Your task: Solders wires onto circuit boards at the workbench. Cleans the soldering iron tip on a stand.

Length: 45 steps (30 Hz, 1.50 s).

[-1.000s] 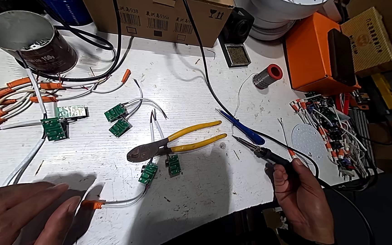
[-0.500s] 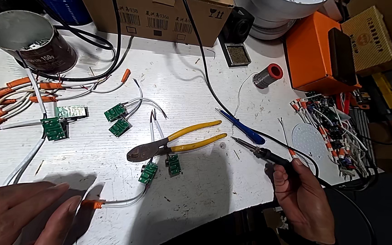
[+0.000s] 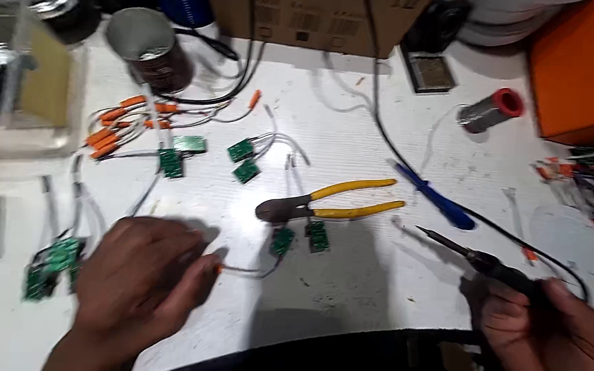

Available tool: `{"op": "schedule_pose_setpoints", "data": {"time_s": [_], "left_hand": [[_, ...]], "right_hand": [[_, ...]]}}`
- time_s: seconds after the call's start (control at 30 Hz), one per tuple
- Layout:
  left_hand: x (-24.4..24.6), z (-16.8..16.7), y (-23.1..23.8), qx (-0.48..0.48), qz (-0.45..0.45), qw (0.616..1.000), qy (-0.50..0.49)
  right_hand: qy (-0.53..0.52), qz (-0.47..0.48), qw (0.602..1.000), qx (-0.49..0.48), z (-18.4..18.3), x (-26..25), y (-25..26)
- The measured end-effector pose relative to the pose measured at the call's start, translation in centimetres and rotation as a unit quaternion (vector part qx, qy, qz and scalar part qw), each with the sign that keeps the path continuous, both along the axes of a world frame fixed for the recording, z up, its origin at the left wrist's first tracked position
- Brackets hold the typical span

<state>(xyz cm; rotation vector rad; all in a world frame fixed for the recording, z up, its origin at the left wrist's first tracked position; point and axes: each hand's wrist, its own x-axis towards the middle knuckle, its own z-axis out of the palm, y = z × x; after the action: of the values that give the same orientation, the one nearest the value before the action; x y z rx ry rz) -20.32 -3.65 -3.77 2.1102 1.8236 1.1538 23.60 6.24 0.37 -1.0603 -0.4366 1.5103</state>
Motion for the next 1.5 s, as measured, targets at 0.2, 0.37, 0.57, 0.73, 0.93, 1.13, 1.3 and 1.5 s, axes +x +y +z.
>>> {"op": "schedule_pose_setpoints", "data": {"time_s": [0.2,0.37,0.57,0.73,0.93,1.13,1.3,1.5], "left_hand": [[1.5,0.6,0.5,-0.06,-0.073,0.996,0.006],[3.8,0.1,1.2,-0.044,-0.092,0.994,0.032],[5.2,-1.0,1.8,-0.015,-0.102,0.993,0.051],[5.3,-1.0,1.9,0.002,-0.109,0.992,0.065],[5.1,-1.1,1.9,0.003,-0.112,0.991,0.067],[5.0,-1.1,1.9,0.007,-0.115,0.991,0.067],[5.0,-1.2,1.9,0.011,-0.116,0.991,0.061],[5.1,-1.2,1.9,0.013,-0.116,0.991,0.06]], "right_hand": [[0.053,0.136,0.988,0.042,-0.4,-2.5,-1.1],[0.041,0.149,0.985,0.073,-1.8,-5.9,-2.0],[-0.014,0.105,0.987,0.123,-2.9,-8.8,-2.4],[-0.055,0.089,0.986,0.127,-3.0,-9.5,-2.6],[-0.061,0.085,0.987,0.12,-3.0,-9.9,-2.6],[-0.068,0.074,0.99,0.104,-2.8,-10.2,-2.6],[-0.075,0.075,0.989,0.102,-2.7,-10.3,-2.5],[-0.079,0.079,0.988,0.103,-2.7,-10.2,-2.5]]}}
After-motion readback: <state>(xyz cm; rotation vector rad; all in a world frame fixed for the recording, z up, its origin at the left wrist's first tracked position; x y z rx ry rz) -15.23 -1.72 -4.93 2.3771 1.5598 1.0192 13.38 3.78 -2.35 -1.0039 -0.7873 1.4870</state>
